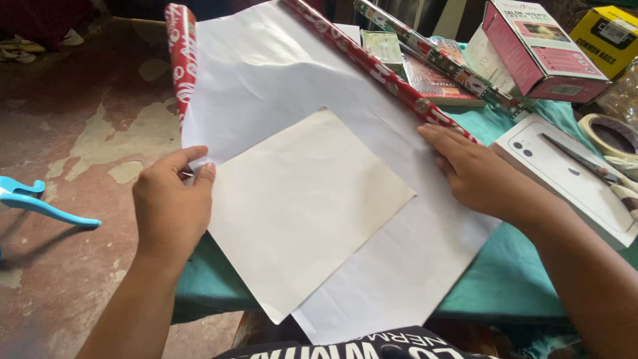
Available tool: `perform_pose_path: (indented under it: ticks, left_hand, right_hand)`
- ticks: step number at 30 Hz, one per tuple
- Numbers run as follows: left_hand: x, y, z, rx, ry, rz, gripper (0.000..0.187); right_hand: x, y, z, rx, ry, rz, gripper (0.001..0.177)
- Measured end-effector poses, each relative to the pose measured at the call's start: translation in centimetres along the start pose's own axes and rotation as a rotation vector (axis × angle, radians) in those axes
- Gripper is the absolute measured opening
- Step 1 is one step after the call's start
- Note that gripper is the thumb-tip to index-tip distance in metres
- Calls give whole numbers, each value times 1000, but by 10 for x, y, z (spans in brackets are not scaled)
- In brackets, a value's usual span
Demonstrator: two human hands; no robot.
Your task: The person unrolls red holiday wrapping paper on a table, places an iPhone box on the paper to gauge size, and cuts a section of paper with scissors. They then fold and press the cut paper flat, preparing it to wrap the box.
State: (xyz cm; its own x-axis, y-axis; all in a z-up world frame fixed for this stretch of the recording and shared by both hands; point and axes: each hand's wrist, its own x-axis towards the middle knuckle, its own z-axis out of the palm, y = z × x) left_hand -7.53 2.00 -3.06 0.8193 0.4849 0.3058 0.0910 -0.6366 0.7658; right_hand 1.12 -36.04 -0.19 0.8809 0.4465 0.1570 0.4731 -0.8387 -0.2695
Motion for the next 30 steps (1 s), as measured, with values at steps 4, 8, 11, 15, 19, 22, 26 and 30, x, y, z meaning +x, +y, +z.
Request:
perform_pose_path:
  ticks: [4, 8, 11, 15, 19, 22, 26, 30]
  left_hand:
    - [7, -13, -9, 95, 82, 77, 28]
    - [5, -22, -15, 58, 62, -51, 29]
    - [5, -26, -11, 59, 72, -52, 32]
    - [9, -29, -17, 84, 122, 29, 33]
    - [6, -26, -20, 94, 79, -43, 35]
    - [-6, -15, -13, 106, 17, -99, 36]
    - [-21, 0, -6, 83, 28, -47, 37]
    - [-22, 11, -8, 62, 9, -83, 32]
  right_hand:
    - [17, 2, 9, 68, 61, -48, 52]
    - [32, 4, 8, 71, 142, -271, 48]
    - [47, 10, 1, 100, 127, -375, 49]
    - [62, 8, 7, 204, 111, -339, 44]
    - [70, -2, 11, 298, 105, -211, 38]
    - [71, -18, 11, 219, 89, -194, 38]
    - [59, -62, 32, 190, -110, -212, 53]
    - [47, -95, 46, -113, -291, -220, 75]
